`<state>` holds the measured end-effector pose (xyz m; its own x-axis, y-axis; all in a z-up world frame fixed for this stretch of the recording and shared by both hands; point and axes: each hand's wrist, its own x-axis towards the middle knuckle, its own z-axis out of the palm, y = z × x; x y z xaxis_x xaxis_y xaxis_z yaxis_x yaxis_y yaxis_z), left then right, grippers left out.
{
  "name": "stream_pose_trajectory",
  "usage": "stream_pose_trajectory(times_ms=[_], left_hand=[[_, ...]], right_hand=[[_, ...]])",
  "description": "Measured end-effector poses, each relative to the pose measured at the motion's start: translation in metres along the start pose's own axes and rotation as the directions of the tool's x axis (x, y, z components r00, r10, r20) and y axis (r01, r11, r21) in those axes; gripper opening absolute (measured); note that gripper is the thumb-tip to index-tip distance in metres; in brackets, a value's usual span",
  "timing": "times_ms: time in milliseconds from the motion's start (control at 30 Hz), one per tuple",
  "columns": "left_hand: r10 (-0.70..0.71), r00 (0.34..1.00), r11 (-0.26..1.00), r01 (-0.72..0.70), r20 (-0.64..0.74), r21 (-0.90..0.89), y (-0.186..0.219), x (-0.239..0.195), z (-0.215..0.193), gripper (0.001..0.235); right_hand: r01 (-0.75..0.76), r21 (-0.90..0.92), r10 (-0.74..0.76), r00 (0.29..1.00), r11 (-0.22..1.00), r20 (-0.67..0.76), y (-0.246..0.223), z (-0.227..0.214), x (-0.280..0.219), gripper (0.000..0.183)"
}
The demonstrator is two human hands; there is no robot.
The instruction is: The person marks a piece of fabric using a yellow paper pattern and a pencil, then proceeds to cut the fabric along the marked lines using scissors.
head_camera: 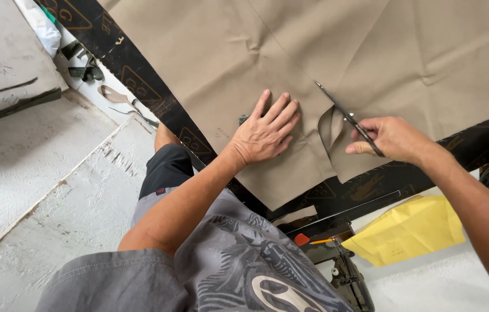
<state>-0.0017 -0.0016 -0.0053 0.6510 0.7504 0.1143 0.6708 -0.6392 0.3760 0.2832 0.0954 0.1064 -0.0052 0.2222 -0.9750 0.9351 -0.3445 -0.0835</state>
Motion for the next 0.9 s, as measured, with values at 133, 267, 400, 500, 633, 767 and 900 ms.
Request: stream_pose_trajectory(times_ms=[133,267,400,500,633,767,900], left_hand=[[0.016,1.0,1.0,-0.016,-0.026,0.002,0.0,-0.002,0.002,0.057],[0.0,0.997,0.998,-0.005,-0.078,-0.066,-0.001,0.0,0.002,0.051],[-0.183,0.952,0.943,0.1,-0.245,-0.317,-0.046,0.017,-0.021,0.046],[-0.45,0.887,0.893,0.445,-0.101,-0.069,-0.107,0.04,-0.046,0.058],[-0.652,0.735,0.752,0.659,0.189,0.031,-0.131,0.046,-0.071,0.084],[-0.648,0.713,0.744,0.668,0.268,0.021,-0.129,0.05,-0.074,0.094],[-0.621,0.763,0.776,0.63,0.18,0.007,-0.129,0.042,-0.065,0.09]], right_hand=[[-0.014,-0.002,0.014,1.0,1.0,0.026,-0.04,-0.005,-0.008,0.056],[0.057,0.022,-0.056,0.998,0.998,-0.016,-0.027,-0.003,0.004,0.032],[0.12,0.012,-0.119,0.992,0.993,-0.042,-0.005,0.003,0.021,0.034],[0.16,-0.02,-0.161,0.985,0.987,-0.066,-0.007,0.006,0.024,0.039],[0.108,0.004,-0.108,0.994,0.994,0.001,-0.049,-0.002,0.018,0.04],[0.119,-0.069,-0.12,0.993,0.99,-0.002,-0.045,-0.005,0.022,0.046],[0.075,-0.013,-0.075,0.997,0.997,-0.021,-0.04,0.0,0.024,0.042]])
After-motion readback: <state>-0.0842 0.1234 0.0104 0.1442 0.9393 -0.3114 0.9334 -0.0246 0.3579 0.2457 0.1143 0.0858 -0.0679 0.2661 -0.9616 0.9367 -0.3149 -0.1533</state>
